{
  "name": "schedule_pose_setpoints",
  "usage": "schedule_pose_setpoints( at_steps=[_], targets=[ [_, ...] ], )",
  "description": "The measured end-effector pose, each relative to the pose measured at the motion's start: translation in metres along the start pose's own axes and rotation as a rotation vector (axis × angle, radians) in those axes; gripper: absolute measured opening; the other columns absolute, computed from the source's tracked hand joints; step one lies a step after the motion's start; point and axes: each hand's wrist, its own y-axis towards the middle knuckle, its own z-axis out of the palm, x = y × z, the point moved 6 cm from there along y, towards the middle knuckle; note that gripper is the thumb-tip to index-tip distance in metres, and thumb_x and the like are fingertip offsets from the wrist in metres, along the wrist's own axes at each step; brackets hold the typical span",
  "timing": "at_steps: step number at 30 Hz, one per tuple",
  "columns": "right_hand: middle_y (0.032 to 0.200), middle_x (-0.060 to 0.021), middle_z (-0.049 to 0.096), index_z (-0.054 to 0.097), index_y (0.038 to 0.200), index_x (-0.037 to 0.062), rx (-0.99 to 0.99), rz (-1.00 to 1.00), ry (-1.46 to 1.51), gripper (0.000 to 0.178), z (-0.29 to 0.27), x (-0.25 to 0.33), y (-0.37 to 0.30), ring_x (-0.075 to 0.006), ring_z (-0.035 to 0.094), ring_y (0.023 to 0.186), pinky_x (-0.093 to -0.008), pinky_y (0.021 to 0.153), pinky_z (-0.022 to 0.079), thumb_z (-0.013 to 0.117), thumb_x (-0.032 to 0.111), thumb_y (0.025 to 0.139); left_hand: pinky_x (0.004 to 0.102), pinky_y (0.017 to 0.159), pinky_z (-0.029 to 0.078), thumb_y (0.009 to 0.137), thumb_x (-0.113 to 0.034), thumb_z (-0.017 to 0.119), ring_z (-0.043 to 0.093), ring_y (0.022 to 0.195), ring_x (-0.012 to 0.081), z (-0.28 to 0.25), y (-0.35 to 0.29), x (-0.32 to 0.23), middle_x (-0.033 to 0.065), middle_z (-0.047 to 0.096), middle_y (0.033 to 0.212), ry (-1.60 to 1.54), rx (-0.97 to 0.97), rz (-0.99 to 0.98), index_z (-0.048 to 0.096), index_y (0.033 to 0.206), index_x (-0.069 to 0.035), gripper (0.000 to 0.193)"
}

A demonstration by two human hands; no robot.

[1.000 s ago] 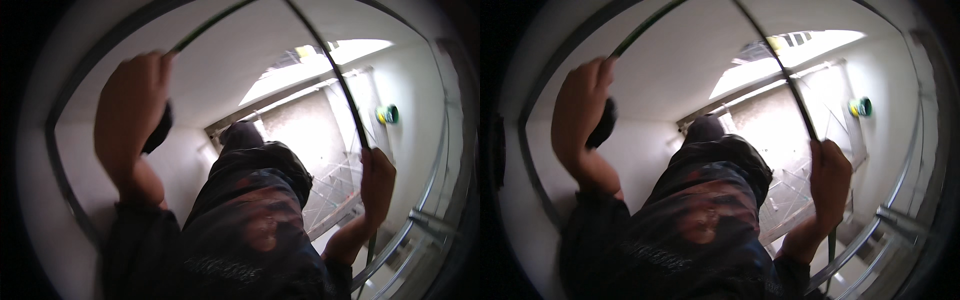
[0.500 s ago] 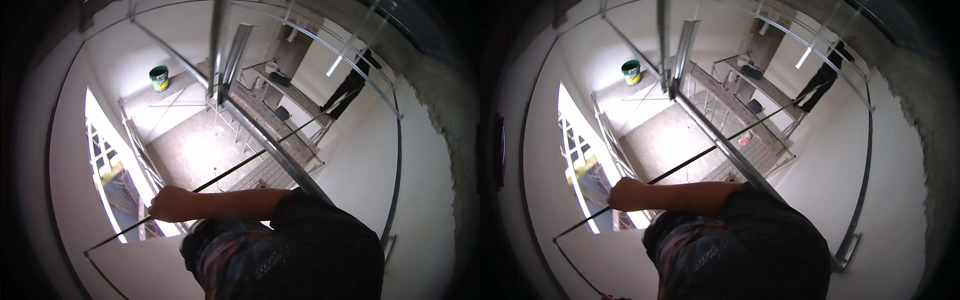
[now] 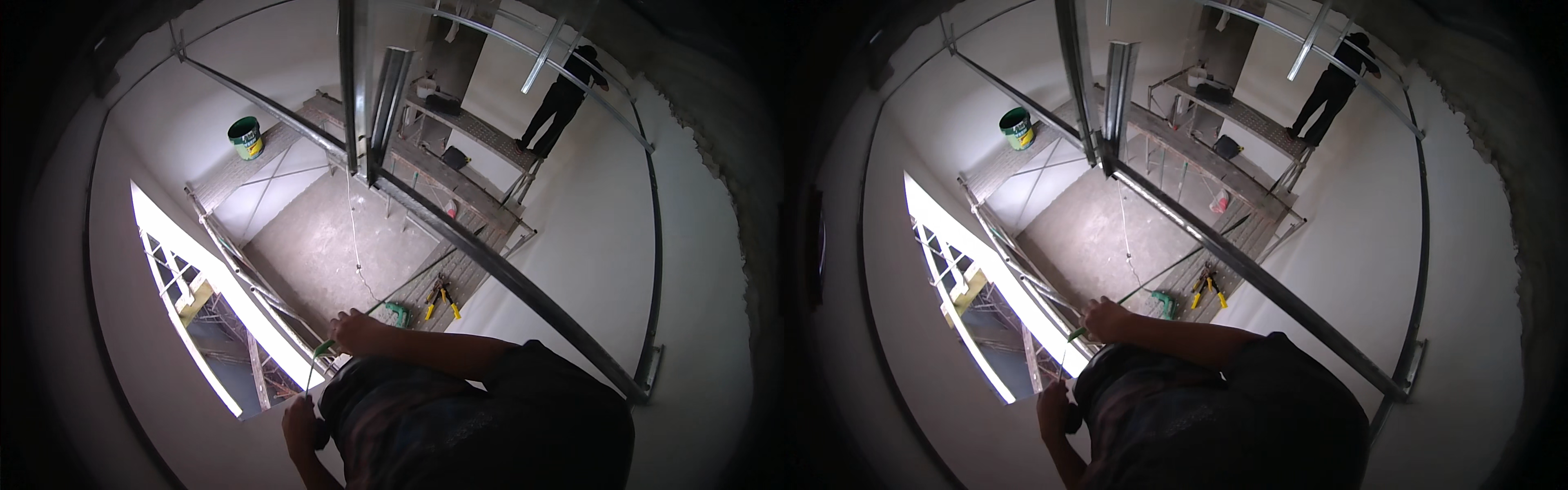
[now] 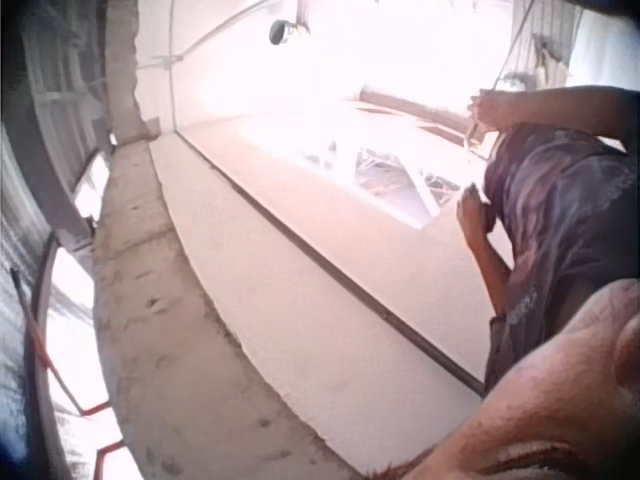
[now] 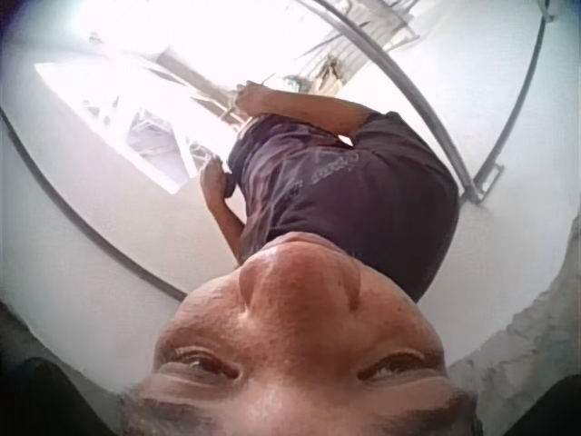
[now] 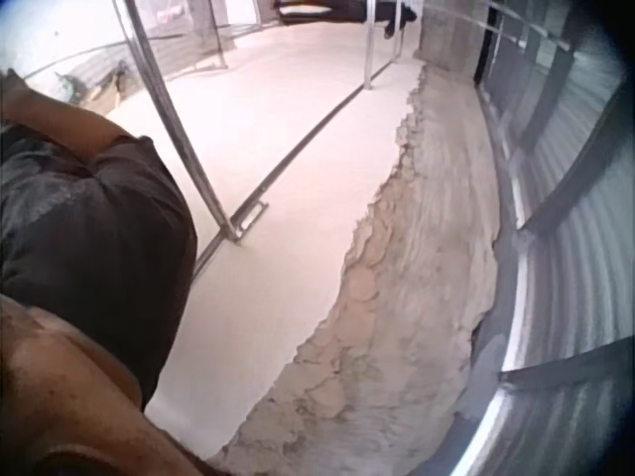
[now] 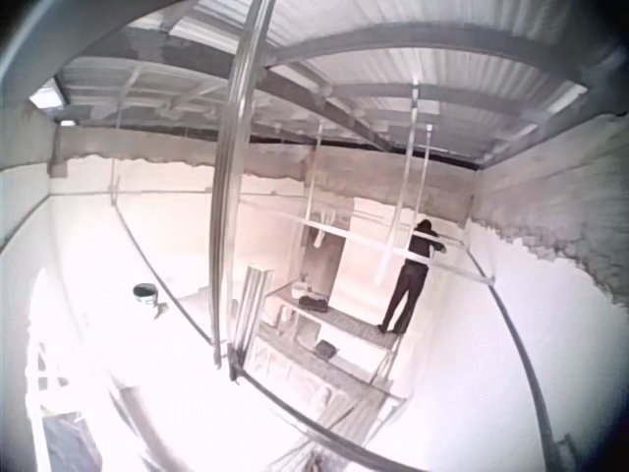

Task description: The person uses tin snips to cut a metal bar on a scaffolding platform. They then use a green power drill to fasten the metal bar to the scaffolding structure. Finally, the person uses a tape measure to measure the distance between metal bars.

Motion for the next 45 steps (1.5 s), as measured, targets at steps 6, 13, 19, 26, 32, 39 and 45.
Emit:
schedule_pose_setpoints(
  at_steps=[6,13,19,26,32,39,45],
  targets=[
    [0.092,-0.012,0.067,0.068,0.104,0.0074,0.014,-0.073,0.656,0.026,-0.169,0.082,-0.026,-0.0322,0.069,0.087,-0.0475,0.078,0.054,0.065,0.031,0.093,0.0532,0.07,0.053,0.095,-0.028,0.058,0.068,0.083,0.0404,0.08,0.031,0.087,0.0207,0.069,0.085,0.347,0.132,0.205,0.069,0.089,-0.003,0.027],
    [0.082,-0.0062,0.061,0.063,0.104,0.0124,-0.341,-0.731,0.83,0.017,-0.329,0.163,-0.072,-0.023,0.06,0.07,-0.038,0.063,0.046,0.064,0.024,0.093,0.0483,0.088,0.054,0.09,-0.03,0.058,0.068,0.1,0.0389,0.027,0.065,0.088,0.0226,0.07,0.104,0.019,0.398,-0.427,0.074,0.098,-0.005,0.03],
    [0.072,-0.0013,0.055,0.059,0.105,0.0166,-0.697,-1.177,0.892,0.013,-0.358,0.195,-0.093,-0.0151,0.052,0.056,-0.0298,0.05,0.038,0.063,0.019,0.092,0.0461,0.088,0.054,0.087,-0.027,0.059,0.068,0.102,0.0386,0.094,0.054,0.131,0.0228,0.07,0.107,0.003,0.537,-0.467,0.074,0.099,-0.003,0.031],
    [0.074,-0.0002,0.052,0.057,0.117,0.0185,-0.59,-0.936,0.706,0.03,-0.36,0.233,-0.102,-0.0129,0.046,0.053,-0.0255,0.045,0.029,0.058,0.006,0.089,0.0444,0.076,0.056,0.084,-0.027,0.065,0.071,0.09,0.0357,0.15,0.002,0.198,0.0225,0.071,0.098,0.044,0.619,-0.468,0.073,0.095,0.0,0.03],
    [0.084,-0.0073,0.061,0.062,0.1,0.0091,-0.686,-0.174,0.642,0.012,-0.28,0.197,-0.108,-0.0209,0.062,0.073,-0.0329,0.058,0.048,0.062,0.013,0.088,0.0436,0.085,0.056,0.086,-0.034,0.065,0.068,0.104,0.0344,0.145,-0.007,0.206,0.0205,0.07,0.108,0.041,0.744,-0.483,0.074,0.101,-0.005,0.033],
    [0.112,-0.0077,0.066,0.066,0.108,0.0081,-0.035,-0.519,1.01,0.025,-0.287,0.207,-0.021,-0.0272,0.068,0.085,-0.0387,0.076,0.056,0.069,0.02,0.086,0.0434,0.084,0.056,0.087,-0.034,0.065,0.069,0.102,0.0335,0.161,-0.066,0.206,0.0204,0.07,0.107,-0.039,0.8,-0.561,0.074,0.1,-0.005,0.034],
    [0.091,-0.0054,0.066,0.06,0.109,0.0113,-0.639,-0.672,1.087,0.019,-0.336,0.238,-0.009,-0.0261,0.066,0.074,-0.0391,0.064,0.051,0.061,0.019,0.093,0.0432,0.083,0.056,0.087,-0.035,0.065,0.069,0.101,0.0328,0.165,-0.097,0.194,0.0204,0.07,0.106,-0.099,0.79,-0.579,0.074,0.099,-0.005,0.034]
  ],
)
